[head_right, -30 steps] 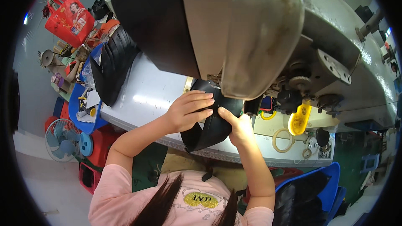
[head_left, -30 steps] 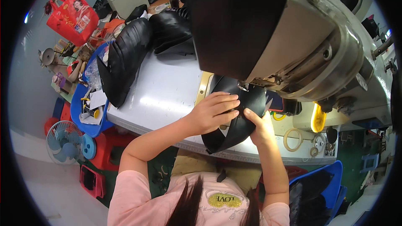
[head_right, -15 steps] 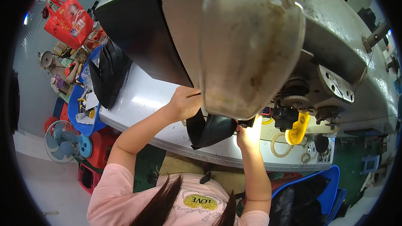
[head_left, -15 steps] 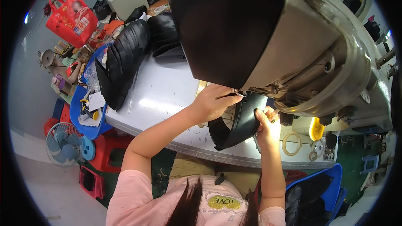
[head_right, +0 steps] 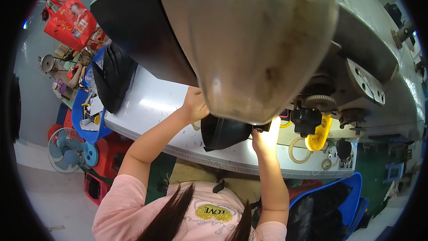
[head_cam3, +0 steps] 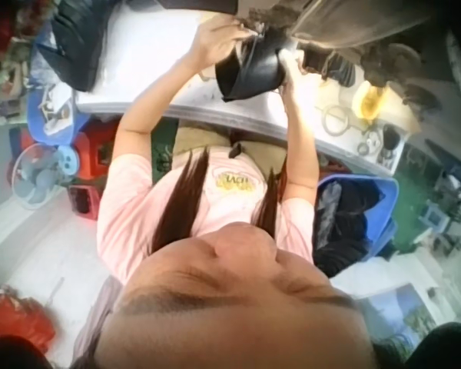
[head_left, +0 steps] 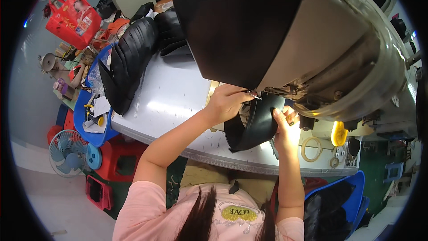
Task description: The person sews black leather-like bags using an industrial sewing machine. They repeatedly pick up a bag, attach a strap, guide it under the needle, and sew the strap to the bag. Finished bags are placed on the table to the left.
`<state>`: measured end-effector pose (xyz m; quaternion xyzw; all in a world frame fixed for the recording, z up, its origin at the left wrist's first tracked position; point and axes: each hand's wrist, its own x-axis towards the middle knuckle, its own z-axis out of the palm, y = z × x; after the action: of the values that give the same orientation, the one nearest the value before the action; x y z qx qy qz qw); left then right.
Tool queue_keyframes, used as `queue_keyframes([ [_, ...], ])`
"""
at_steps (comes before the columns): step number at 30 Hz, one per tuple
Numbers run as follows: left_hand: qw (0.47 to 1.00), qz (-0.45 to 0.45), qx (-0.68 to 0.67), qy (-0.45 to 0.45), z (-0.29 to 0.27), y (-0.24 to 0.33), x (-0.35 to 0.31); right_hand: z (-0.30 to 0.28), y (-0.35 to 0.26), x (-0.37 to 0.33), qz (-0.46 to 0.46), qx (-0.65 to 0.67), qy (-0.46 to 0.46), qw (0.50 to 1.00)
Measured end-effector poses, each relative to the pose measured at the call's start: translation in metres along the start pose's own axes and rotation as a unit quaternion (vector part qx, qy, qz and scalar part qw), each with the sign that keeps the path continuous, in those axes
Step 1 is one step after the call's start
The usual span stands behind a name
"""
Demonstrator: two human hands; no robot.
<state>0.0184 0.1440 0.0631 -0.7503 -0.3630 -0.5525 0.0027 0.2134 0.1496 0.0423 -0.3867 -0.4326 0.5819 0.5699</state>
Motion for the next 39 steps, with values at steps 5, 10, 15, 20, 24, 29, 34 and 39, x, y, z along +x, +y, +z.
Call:
queue_keyframes([
  [5,0.999,0.003,0.005,0.048,0.013,-0.014,0.0,-0.013,-0.031,-0.013,-0.087,-0.195,-0.022,0.977],
  [10,0.992,-0.095,-0.07,0.049,0.012,-0.019,-0.011,-0.108,-0.09,-0.033,-0.435,-0.315,0.167,0.827],
  [15,0.991,-0.111,-0.06,0.04,0.015,-0.014,-0.009,-0.307,-0.287,0.034,-0.536,-0.573,0.457,0.419],
  [20,0.998,-0.031,0.003,0.053,0.012,-0.009,-0.001,-0.501,-0.35,0.087,-0.23,-0.497,0.414,0.727],
  [24,0.997,-0.04,0.041,0.05,0.011,-0.006,-0.002,-0.386,-0.224,0.07,-0.319,-0.452,0.453,0.699],
  [29,0.998,-0.015,0.027,0.047,0.011,0.001,0.007,-0.349,-0.24,0.039,-0.379,-0.516,0.419,0.644],
  [34,0.998,-0.015,0.036,0.043,0.008,0.0,0.003,-0.399,-0.318,0.063,-0.291,-0.543,0.416,0.669],
  [39,0.998,-0.036,0.016,0.041,0.008,0.003,0.005,-0.439,-0.226,0.059,-0.324,-0.686,0.398,0.515],
])
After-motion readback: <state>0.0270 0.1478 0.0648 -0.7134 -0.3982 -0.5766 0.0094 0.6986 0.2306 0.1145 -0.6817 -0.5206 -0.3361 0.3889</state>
